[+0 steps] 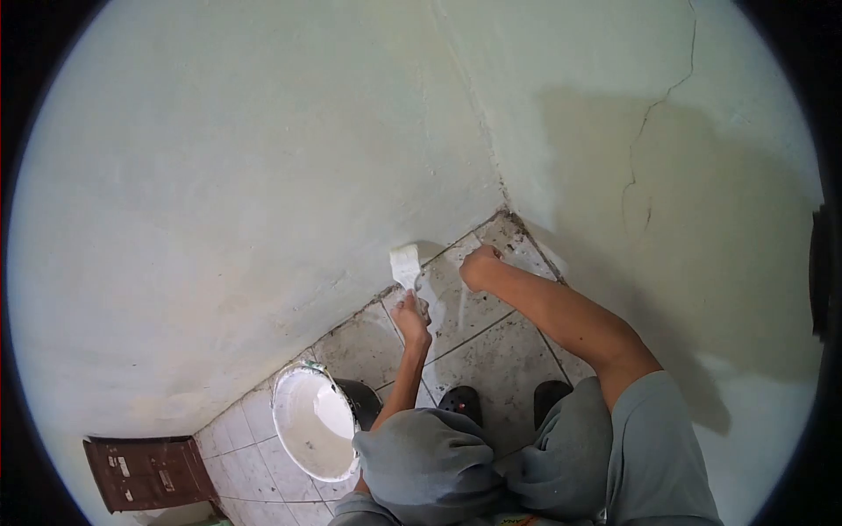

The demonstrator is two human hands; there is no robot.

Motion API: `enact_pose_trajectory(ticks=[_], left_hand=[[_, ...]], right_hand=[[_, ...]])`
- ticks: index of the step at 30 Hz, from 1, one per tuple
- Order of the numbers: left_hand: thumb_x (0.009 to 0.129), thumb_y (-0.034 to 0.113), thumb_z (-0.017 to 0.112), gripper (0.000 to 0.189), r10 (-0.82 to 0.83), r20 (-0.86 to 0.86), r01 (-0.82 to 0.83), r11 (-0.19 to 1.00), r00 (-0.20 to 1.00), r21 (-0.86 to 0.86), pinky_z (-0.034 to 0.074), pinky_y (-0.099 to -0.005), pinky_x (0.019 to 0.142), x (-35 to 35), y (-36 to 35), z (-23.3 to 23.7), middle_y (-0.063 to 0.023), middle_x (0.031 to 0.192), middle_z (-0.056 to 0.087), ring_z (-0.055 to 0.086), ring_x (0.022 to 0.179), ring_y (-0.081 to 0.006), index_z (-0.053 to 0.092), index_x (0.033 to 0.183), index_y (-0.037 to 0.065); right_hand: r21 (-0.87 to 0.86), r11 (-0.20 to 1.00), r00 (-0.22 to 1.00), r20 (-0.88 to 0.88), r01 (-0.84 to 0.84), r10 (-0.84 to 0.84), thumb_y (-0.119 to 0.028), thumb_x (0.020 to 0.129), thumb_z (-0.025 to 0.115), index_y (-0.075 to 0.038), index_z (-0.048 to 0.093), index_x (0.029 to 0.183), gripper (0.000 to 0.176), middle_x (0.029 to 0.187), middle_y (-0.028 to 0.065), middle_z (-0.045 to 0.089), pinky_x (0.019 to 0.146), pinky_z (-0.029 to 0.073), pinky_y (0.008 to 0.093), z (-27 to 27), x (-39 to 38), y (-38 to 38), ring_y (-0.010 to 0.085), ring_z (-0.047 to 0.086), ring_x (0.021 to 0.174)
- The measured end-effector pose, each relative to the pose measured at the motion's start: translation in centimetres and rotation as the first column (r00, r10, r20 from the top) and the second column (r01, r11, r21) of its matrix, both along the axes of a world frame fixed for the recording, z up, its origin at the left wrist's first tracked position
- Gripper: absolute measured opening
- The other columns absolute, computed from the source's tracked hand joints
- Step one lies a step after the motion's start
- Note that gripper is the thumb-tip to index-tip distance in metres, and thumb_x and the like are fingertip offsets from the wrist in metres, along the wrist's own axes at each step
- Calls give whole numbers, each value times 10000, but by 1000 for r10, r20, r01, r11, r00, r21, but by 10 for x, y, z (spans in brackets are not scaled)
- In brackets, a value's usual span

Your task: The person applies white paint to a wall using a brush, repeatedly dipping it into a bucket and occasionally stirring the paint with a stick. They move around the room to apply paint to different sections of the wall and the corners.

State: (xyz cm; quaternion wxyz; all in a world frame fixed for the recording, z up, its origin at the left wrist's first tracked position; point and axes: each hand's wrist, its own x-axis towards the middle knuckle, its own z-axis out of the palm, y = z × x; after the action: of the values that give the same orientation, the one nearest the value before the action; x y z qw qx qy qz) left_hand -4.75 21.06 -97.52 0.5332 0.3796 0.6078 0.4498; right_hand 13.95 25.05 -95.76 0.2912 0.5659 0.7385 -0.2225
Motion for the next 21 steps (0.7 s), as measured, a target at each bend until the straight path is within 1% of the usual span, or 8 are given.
enact_pose_trajectory(ticks=[2,6,9,12,14,18,20,21], left_hand=[[885,193,416,201,47,83,-36,991,995,-130,281,-242,348,-1,8,-32,-23,557,453,376,383,-113,553,853,49],[856,160,408,174,142,232,-56,937,962,-344,270,-250,344,2,27,-31,-29,551,478,379,374,-116,518,766,59],[858,146,361,207,130,223,-53,945,966,-323,264,-240,351,4,35,-12,-24,552,473,360,372,-115,536,820,41],[861,127,331,252,-21,291,80,978,956,-192,273,-224,366,8,41,58,-22,573,466,366,404,-103,550,925,21],[855,127,358,236,-108,296,128,991,949,-47,281,-231,368,18,29,125,-26,578,483,375,404,-102,546,934,8],[885,145,341,280,-77,329,-35,946,941,322,263,-205,376,35,4,265,-16,575,457,342,408,-79,502,1037,-26],[899,161,355,282,-357,319,159,847,878,507,247,-200,364,28,-1,302,-11,568,436,325,404,-72,480,1064,-31],[901,165,364,276,-329,312,127,842,891,525,248,-201,360,29,-1,302,-11,571,441,333,403,-73,489,1053,-29]], right_hand=[[23,1000,1000,-11,-4,4,-195,742,593,-81,632,1046,327,1089,80,609,669,511,473,6,2,-4,269,615,907],[-2,1000,1000,21,-20,20,-192,744,589,-81,630,1049,327,1079,79,613,653,508,478,13,10,-11,271,613,906],[-24,1000,999,53,0,1,-191,746,583,-82,631,1048,325,1080,80,612,651,506,482,11,12,-10,269,612,904],[-24,1000,998,70,-4,6,-193,744,583,-83,632,1046,326,1077,82,611,652,506,481,-2,7,-5,269,612,900],[8,999,998,41,-39,38,-198,741,587,-83,632,1045,328,1071,85,612,653,506,479,8,2,-3,270,612,901],[-12,999,999,8,-39,39,-206,727,605,-78,636,1030,330,1043,86,622,633,513,462,3,-17,4,267,621,876],[-29,998,998,-25,-55,54,-211,725,611,-75,639,1019,326,1033,86,625,623,516,454,27,-20,-5,265,626,859],[-20,998,997,-33,-68,67,-209,724,612,-74,642,1011,318,1023,85,628,618,517,450,27,-22,-6,264,628,852]])
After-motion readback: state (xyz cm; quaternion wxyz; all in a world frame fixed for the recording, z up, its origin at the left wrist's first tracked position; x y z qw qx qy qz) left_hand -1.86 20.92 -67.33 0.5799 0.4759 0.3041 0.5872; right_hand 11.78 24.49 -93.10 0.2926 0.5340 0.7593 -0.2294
